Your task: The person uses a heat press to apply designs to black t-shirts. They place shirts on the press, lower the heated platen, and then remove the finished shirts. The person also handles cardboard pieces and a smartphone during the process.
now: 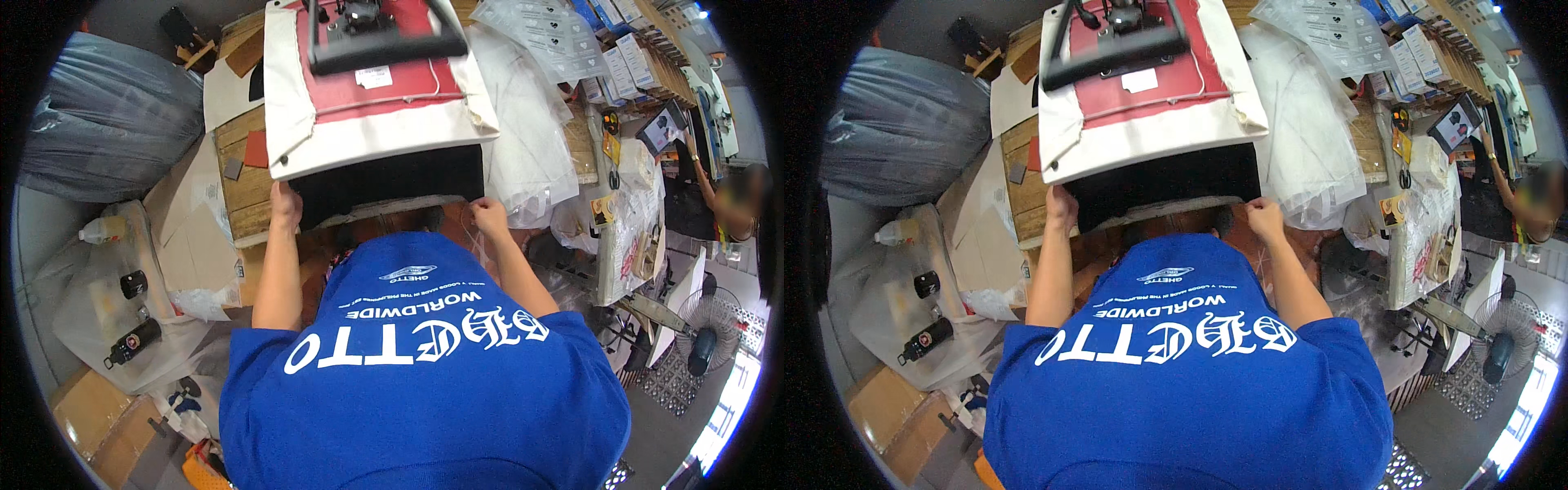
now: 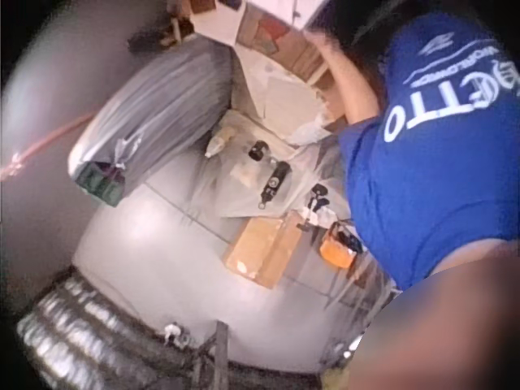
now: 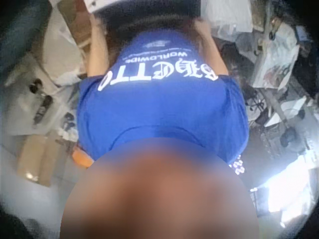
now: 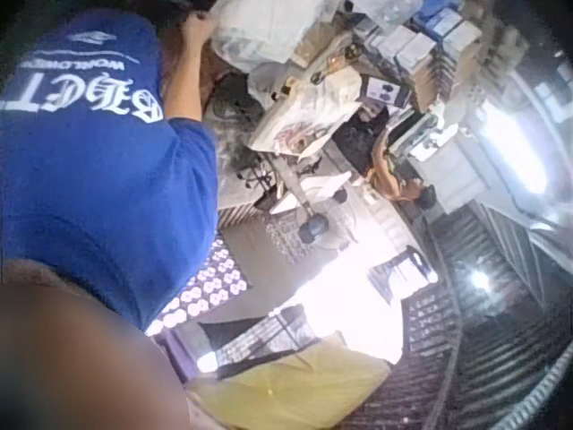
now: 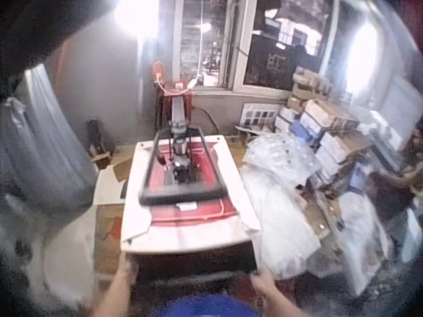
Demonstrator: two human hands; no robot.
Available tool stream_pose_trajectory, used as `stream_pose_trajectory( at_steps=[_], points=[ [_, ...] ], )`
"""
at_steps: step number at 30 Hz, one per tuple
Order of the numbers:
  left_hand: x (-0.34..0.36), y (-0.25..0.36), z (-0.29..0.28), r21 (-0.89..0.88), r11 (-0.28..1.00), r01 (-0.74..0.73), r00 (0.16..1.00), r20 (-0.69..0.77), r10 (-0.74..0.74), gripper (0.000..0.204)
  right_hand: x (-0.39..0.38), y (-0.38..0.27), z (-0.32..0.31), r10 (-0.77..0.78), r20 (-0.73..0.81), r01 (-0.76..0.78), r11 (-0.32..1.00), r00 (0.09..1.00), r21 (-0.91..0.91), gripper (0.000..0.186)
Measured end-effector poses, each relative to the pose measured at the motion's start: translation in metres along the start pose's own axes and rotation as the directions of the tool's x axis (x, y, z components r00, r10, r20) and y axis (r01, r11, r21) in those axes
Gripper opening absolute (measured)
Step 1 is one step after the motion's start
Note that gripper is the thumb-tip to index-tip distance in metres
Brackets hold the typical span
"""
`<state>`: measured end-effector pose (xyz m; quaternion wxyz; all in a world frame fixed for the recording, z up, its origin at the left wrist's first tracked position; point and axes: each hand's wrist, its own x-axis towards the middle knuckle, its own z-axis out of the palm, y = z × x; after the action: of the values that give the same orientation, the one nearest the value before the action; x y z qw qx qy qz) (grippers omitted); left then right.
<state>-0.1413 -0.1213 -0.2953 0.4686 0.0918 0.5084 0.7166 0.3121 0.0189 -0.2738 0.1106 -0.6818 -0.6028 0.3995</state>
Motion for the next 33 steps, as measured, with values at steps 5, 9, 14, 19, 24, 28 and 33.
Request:
stream_pose_trajectory(
  at_steps=[5,9,14,19,24,28,33],
  points=[
    [-0.001,0.011,0.023,0.082,0.992,0.098,0.984,-0.160,-0.083,0.050,-0.023,-0.005,0.004,-0.058,-0.052,0.052,0.991,0.997,-0.123,0.024],
    [-0.017,0.019,0.029,0.136,0.989,0.061,0.998,-0.018,-0.059,0.069,-0.032,-0.003,-0.011,0.002,-0.060,-0.006,0.998,0.998,-0.066,0.023],
    [-0.038,0.019,0.038,0.119,0.987,0.107,0.992,-0.080,-0.098,0.057,-0.041,0.011,-0.023,-0.003,-0.115,-0.005,0.997,0.993,-0.073,0.021],
    [-0.052,0.013,0.033,0.005,0.988,0.155,0.985,-0.083,-0.154,0.054,-0.037,0.021,-0.038,-0.104,-0.161,0.084,0.988,0.981,-0.129,0.021],
    [-0.071,-0.001,0.025,-0.066,0.990,0.126,0.990,-0.060,-0.130,0.060,-0.028,0.016,-0.039,-0.298,-0.175,0.271,0.948,0.938,-0.166,0.036],
    [-0.087,-0.004,0.023,-0.115,0.982,0.148,0.985,-0.067,-0.157,0.065,-0.022,-0.001,-0.023,-0.522,-0.258,0.463,0.848,0.813,-0.258,0.045],
    [-0.096,-0.012,0.006,-0.027,0.988,0.152,0.987,0.059,-0.150,0.069,-0.020,-0.002,-0.013,-0.265,-0.041,0.240,0.919,0.963,-0.312,0.031]
  ],
)
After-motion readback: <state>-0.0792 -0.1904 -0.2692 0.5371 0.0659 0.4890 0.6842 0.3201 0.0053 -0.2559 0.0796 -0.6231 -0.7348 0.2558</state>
